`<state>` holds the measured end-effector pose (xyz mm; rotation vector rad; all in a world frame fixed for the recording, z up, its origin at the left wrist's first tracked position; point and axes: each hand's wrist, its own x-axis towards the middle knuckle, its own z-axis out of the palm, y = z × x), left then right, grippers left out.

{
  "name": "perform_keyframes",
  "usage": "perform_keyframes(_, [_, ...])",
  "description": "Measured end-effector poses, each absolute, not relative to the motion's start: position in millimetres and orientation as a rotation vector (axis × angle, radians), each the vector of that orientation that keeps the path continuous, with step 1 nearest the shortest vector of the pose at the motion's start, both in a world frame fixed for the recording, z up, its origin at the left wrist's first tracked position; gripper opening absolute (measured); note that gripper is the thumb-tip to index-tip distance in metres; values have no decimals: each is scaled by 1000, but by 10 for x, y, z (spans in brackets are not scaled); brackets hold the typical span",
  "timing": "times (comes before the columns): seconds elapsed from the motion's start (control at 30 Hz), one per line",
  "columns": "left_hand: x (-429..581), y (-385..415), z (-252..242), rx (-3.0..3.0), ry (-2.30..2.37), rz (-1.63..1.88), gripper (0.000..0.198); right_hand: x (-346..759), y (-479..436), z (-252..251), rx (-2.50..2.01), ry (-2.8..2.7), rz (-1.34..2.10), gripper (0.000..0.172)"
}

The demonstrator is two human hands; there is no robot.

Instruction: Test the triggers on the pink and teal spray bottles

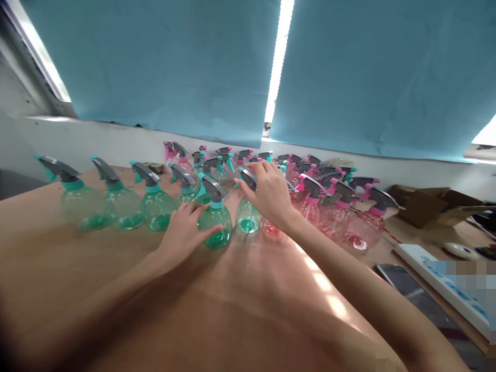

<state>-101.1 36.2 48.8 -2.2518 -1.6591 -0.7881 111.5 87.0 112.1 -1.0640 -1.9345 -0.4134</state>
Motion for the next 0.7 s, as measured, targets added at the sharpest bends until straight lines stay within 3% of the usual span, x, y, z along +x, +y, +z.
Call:
perform_keyframes(0.23, [-989,575,537,-2148,-1609,-555,51,1034,1094,1117,-1364,-1978,-559,41])
perform_keyframes(0.7, [-954,751,564,-2110,-1626,-515,56,1013,1228,1034,-1394,-2050,-459,21])
